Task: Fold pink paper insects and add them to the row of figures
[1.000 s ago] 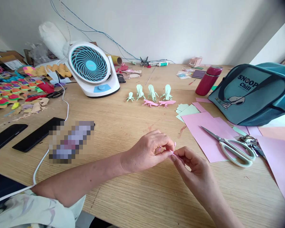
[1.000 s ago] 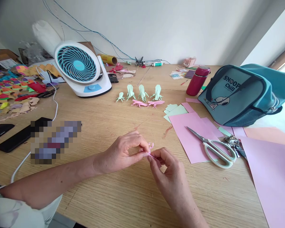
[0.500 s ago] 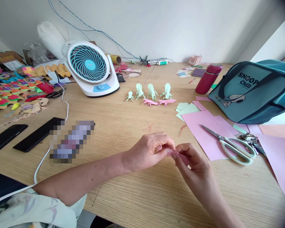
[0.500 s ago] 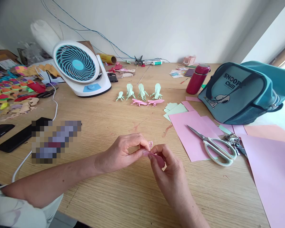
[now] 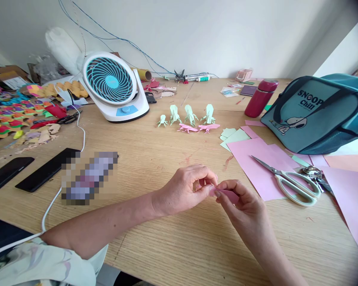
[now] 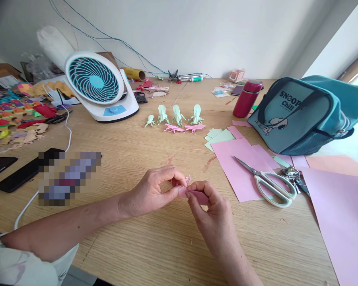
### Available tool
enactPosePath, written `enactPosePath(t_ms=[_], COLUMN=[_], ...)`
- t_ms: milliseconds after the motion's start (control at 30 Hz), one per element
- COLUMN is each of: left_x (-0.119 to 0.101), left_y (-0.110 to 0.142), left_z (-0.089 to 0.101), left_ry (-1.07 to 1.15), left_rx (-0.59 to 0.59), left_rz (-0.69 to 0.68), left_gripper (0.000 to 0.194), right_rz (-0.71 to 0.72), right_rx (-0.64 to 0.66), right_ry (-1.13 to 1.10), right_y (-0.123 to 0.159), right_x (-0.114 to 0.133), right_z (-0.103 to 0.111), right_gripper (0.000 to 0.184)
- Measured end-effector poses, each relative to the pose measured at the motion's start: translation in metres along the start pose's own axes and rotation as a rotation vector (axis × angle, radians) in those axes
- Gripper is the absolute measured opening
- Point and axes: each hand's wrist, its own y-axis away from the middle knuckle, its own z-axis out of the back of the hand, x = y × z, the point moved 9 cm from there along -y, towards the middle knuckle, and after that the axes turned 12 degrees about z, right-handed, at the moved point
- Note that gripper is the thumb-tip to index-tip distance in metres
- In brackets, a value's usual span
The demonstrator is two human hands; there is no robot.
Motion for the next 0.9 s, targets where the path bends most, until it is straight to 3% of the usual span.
enactPosePath(t_ms=[167,367,567,900], left_x=[0.015,-0.001,-0.016,-0.01], left_y=[-0.001,0.0,0.006,0.005], left_z=[-0.007,-0.001,0.001,0.003], left_ry=[0.118,-0.015,-0.158,-0.212], left_rx=[0.058,-0.003,-0.052,-0.071], left_rz=[0.166,-0.034,-0.233,-0.143], left_gripper=[0.006,0.009,0.011,0.01], right_rz=[0.015,-0.112,-0.135,-0.062], right_rx=[0.004,-0.063,-0.112,-0.096], right_ry=[0.034,-0.044,-0.198,-0.068], right_y=[-0.002,-0.001,-0.002,-0.002], right_x=[0.005,-0.003,-0.007,-0.001], right_z=[-0.001,0.005,0.004,0.005], right_gripper=[0.012,0.016,0.021,0.018])
